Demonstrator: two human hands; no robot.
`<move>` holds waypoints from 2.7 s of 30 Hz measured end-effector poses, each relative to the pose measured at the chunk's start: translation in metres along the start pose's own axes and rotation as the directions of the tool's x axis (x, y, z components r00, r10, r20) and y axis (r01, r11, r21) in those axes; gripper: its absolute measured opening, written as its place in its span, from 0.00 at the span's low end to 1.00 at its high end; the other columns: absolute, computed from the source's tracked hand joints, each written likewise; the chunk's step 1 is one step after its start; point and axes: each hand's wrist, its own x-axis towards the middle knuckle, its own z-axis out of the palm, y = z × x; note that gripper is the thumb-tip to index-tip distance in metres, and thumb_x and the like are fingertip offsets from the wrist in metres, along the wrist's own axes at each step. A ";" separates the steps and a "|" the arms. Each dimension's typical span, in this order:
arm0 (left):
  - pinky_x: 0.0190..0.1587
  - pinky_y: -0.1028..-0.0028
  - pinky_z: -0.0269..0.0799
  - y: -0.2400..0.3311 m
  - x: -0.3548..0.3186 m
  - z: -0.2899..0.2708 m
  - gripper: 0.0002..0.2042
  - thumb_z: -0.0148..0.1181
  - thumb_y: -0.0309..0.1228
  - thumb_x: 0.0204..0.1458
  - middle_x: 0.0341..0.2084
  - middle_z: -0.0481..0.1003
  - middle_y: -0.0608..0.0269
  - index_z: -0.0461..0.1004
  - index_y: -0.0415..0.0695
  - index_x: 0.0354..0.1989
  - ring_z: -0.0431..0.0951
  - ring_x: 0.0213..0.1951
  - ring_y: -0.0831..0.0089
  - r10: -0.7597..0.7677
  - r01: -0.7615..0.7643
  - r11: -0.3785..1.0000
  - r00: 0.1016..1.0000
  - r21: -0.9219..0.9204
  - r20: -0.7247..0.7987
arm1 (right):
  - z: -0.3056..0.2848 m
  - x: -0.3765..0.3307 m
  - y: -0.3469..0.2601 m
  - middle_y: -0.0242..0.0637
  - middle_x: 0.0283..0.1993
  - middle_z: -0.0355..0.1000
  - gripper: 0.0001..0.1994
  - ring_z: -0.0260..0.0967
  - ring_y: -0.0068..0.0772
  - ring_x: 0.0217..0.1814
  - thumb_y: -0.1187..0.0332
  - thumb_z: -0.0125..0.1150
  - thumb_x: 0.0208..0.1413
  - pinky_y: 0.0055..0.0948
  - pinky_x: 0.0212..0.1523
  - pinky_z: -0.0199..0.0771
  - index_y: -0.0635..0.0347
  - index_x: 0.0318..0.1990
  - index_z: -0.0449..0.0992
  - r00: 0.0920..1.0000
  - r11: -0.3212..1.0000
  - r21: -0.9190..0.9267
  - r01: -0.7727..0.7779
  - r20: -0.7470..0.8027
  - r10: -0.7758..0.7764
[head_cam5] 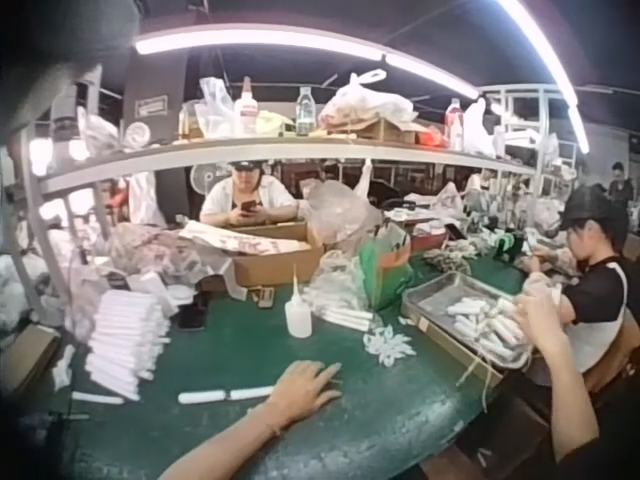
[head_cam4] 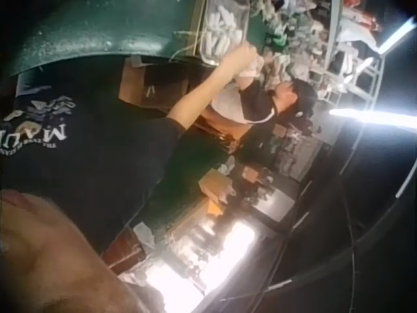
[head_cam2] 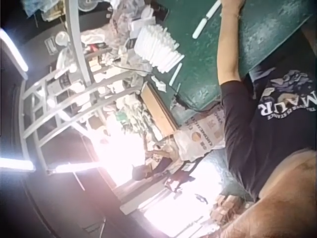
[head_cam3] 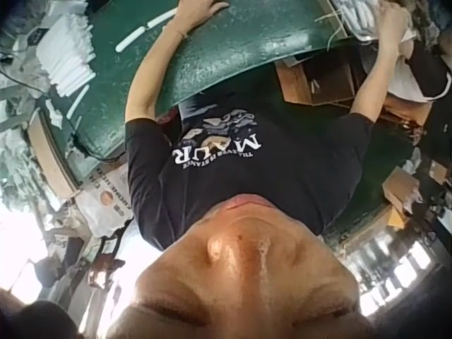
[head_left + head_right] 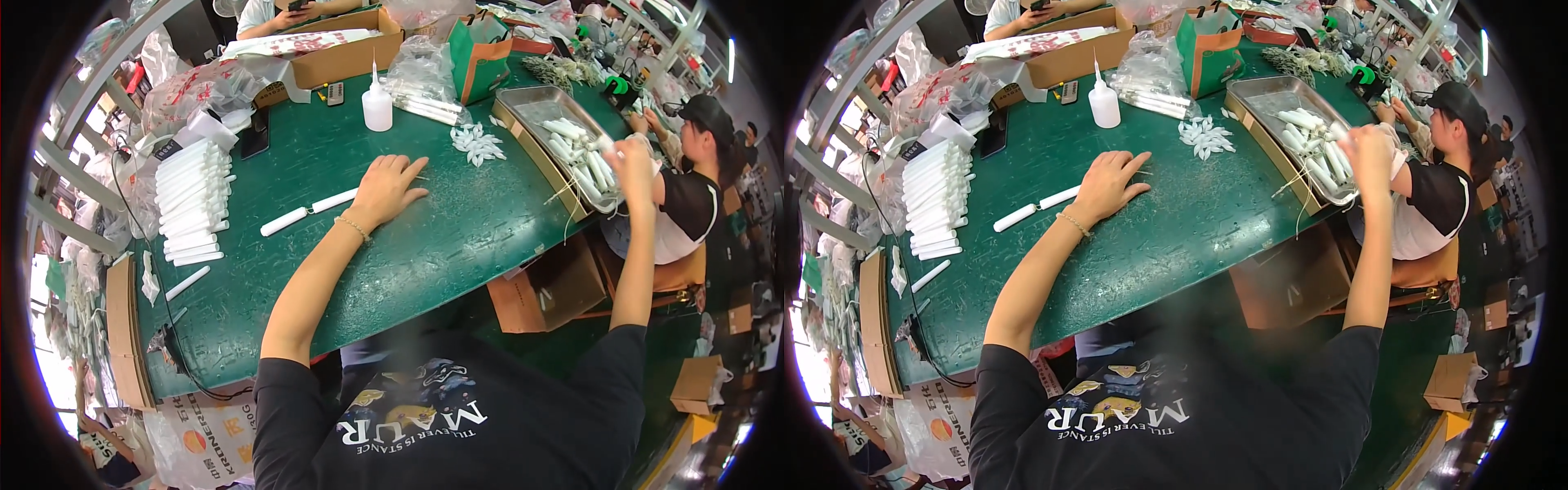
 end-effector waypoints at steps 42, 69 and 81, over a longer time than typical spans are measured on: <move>0.37 0.77 0.69 0.099 -0.169 -0.145 0.15 0.35 0.34 0.56 0.36 0.70 0.55 0.64 0.35 0.42 0.73 0.35 0.72 -0.581 0.401 0.124 0.771 -0.908 0.261 | -0.055 -0.134 -0.342 0.23 0.15 0.56 0.11 0.44 0.07 0.11 0.70 0.44 0.56 0.10 0.10 0.42 0.69 0.40 0.68 0.744 -0.247 0.780 -0.575 0.372 -0.556; 0.28 0.82 0.68 0.048 -0.209 -0.186 0.16 0.41 0.28 0.54 0.28 0.73 0.59 0.60 0.37 0.50 0.72 0.27 0.79 -0.442 0.460 -0.148 0.761 -0.875 0.475 | -0.058 -0.137 -0.312 0.37 0.24 0.68 0.03 0.54 0.14 0.11 0.75 0.49 0.51 0.10 0.09 0.49 0.60 0.28 0.62 0.728 -0.317 0.675 -0.667 0.498 -0.471; 0.40 0.71 0.65 -0.092 -0.281 -0.186 0.09 0.48 0.24 0.40 0.29 0.68 0.62 0.68 0.44 0.33 0.68 0.37 0.67 -0.737 0.551 0.392 0.668 0.737 -0.107 | -0.053 -0.125 -0.294 0.38 0.25 0.69 0.03 0.53 0.14 0.11 0.75 0.50 0.50 0.12 0.12 0.50 0.60 0.28 0.63 0.798 -0.419 0.681 -0.600 0.549 -0.251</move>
